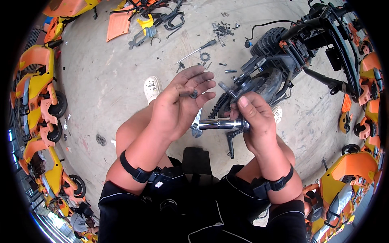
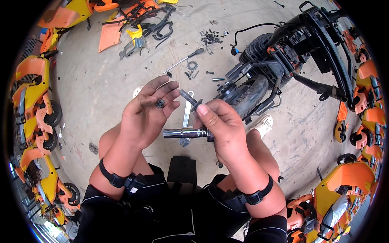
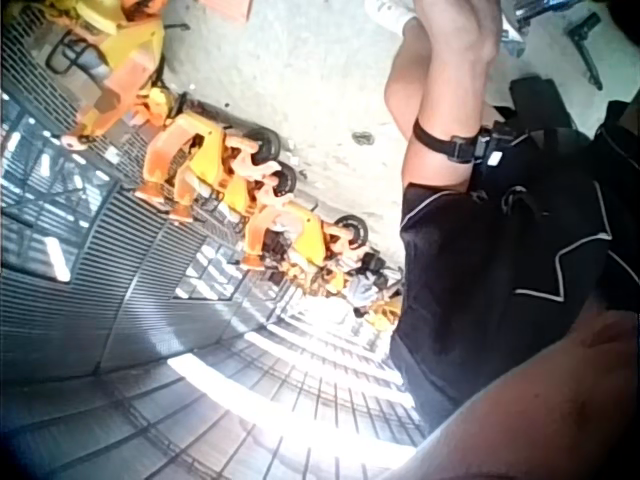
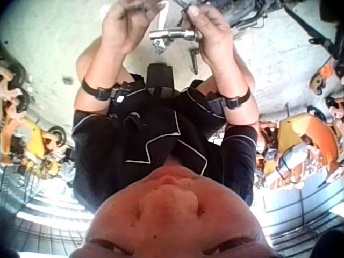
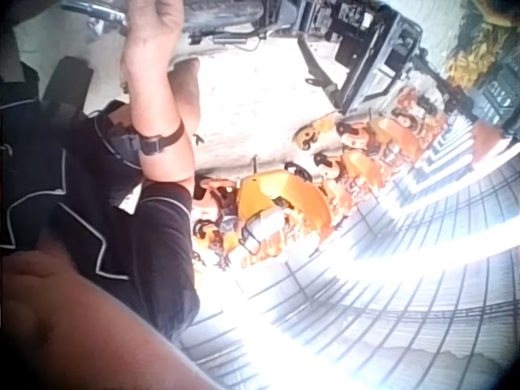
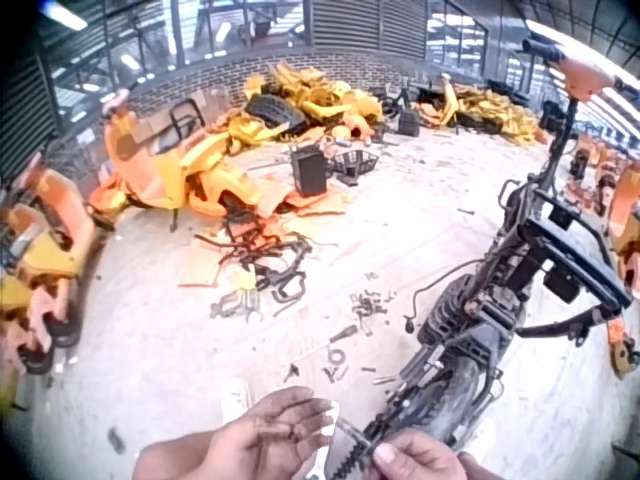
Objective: The person assembles or repairs a vehicle part by hand using a wrench and a socket, fitting a bolt through a metal component and tightening it.
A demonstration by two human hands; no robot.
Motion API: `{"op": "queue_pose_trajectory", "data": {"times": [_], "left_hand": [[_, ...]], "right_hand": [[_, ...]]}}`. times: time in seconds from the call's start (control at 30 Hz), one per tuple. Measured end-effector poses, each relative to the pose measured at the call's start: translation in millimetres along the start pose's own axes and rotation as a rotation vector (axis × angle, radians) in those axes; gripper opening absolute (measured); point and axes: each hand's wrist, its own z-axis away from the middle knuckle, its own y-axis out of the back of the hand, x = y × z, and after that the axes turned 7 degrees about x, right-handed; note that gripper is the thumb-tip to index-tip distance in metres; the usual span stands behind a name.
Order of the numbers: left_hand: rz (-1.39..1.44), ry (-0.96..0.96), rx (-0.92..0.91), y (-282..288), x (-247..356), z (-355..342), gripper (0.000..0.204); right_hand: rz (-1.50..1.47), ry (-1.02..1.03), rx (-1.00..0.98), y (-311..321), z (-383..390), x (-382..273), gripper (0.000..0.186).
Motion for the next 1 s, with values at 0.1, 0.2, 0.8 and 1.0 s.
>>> {"op": "queue_pose_trajectory", "data": {"times": [0.1,0.2,0.8,1.0], "left_hand": [[0.036,-0.001,-0.032,-0.4,1.9,-2.4,0.066],[0.042,0.04,-0.064,-4.7,3.9,-1.8,0.073],[0.001,0.049,-0.086,-10.4,-4.3,-1.3,0.042],[-0.005,0.154,-0.036,-9.3,-6.2,-6.9,0.045]], "right_hand": [[0.03,0.002,-0.006,0.4,-2.1,-0.6,0.023],[0.062,-0.01,-0.029,3.1,-2.2,-1.9,0.024],[0.055,-0.023,-0.069,4.8,0.2,-3.3,0.023],[0.048,-0.042,-0.045,5.9,0.9,-3.0,0.025]]}}
